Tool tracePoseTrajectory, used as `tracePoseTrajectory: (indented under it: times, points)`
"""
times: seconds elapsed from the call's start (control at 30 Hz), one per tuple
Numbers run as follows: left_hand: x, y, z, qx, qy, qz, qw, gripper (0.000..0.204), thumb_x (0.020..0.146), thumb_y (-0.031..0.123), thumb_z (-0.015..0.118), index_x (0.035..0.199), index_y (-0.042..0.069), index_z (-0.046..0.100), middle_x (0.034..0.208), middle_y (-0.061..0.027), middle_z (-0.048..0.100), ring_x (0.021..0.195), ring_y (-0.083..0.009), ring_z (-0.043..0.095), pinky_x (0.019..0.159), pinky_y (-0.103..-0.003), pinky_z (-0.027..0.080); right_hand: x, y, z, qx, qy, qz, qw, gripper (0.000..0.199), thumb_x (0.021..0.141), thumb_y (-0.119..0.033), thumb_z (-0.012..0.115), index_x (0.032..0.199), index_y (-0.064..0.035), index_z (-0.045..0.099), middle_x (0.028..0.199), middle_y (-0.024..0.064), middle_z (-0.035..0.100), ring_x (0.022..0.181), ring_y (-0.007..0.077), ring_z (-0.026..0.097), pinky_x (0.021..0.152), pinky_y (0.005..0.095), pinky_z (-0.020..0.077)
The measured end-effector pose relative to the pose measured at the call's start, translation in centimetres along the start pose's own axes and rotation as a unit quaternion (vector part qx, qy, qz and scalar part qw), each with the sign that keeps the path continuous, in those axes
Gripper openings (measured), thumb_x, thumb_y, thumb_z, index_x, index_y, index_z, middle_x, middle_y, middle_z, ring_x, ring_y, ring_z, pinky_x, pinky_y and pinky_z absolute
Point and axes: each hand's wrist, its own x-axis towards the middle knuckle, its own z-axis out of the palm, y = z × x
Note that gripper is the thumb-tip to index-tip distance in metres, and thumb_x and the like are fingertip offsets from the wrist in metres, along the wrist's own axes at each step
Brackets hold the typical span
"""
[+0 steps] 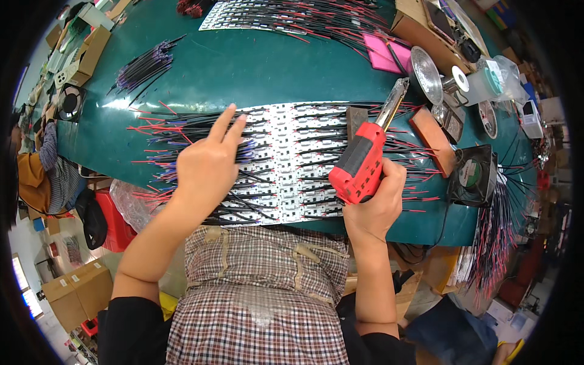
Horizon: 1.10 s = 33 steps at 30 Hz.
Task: The person aligns wires on circuit board strips by hand and solders the wire connections to the boards using a soldering iron.
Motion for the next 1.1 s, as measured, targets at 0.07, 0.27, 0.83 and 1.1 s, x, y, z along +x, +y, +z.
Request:
tracePoseTrajectory:
  times: [0.07, 0.27, 0.83, 1.1]
  points:
    - [-0.7, -1.4, -0.4, 0.012, -0.003, 0.007, 1.000, 0.072, 0.063, 0.007, 0.078, 0.134, 0.012, 0.063, 0.148, -0.0052, 0.054, 0.070, -0.0221, 0.070, 0.062, -0.033, 0.056, -0.1, -0.1, 0.1, -0.009, -0.003, -0.002, 1.000, 0.068, 0.066, 0.000, 0.082, 0.125, -0.0024, 0.049, 0.111, 0.0153, 0.057, 0.098, 0.0362, 0.060, 0.088, 0.0406, 0.0505]
    - [-1.8, -4.4, -1.1, -0.013, 0.028, -0.030, 0.999, 0.064, 0.075, 0.006, 0.075, 0.136, 0.024, 0.064, 0.142, 0.0001, 0.060, 0.072, -0.0233, 0.071, 0.063, -0.033, 0.056, -0.1, -0.1, 0.3, -0.027, -0.005, 0.009, 1.000, 0.068, 0.065, 0.000, 0.084, 0.124, -0.0026, 0.050, 0.112, 0.0157, 0.057, 0.099, 0.0374, 0.060, 0.088, 0.0420, 0.0501]
    - [-1.0, -4.2, -16.8, -0.136, 0.064, -0.052, 0.987, 0.020, 0.099, 0.013, 0.063, 0.115, 0.004, 0.071, 0.099, -0.0129, 0.072, 0.085, -0.0241, 0.067, 0.079, -0.033, 0.052, 0.9, -0.7, -1.5, -0.010, 0.021, 0.013, 1.000, 0.060, 0.071, -0.001, 0.084, 0.121, -0.0009, 0.052, 0.108, 0.0130, 0.059, 0.097, 0.0289, 0.061, 0.084, 0.0378, 0.0505]
    - [7.4, -0.8, -5.4, -0.268, -0.142, 0.037, 0.952, 0.027, 0.096, 0.018, 0.058, 0.109, -0.004, 0.051, 0.094, -0.0250, 0.064, 0.086, -0.0419, 0.062, 0.080, -0.045, 0.048, -0.7, -4.0, -6.6, 0.347, -0.051, 0.223, 0.910, 0.044, 0.090, 0.007, 0.063, 0.131, 0.0033, 0.048, 0.102, 0.0105, 0.062, 0.095, 0.0199, 0.064, 0.086, 0.0352, 0.0515]
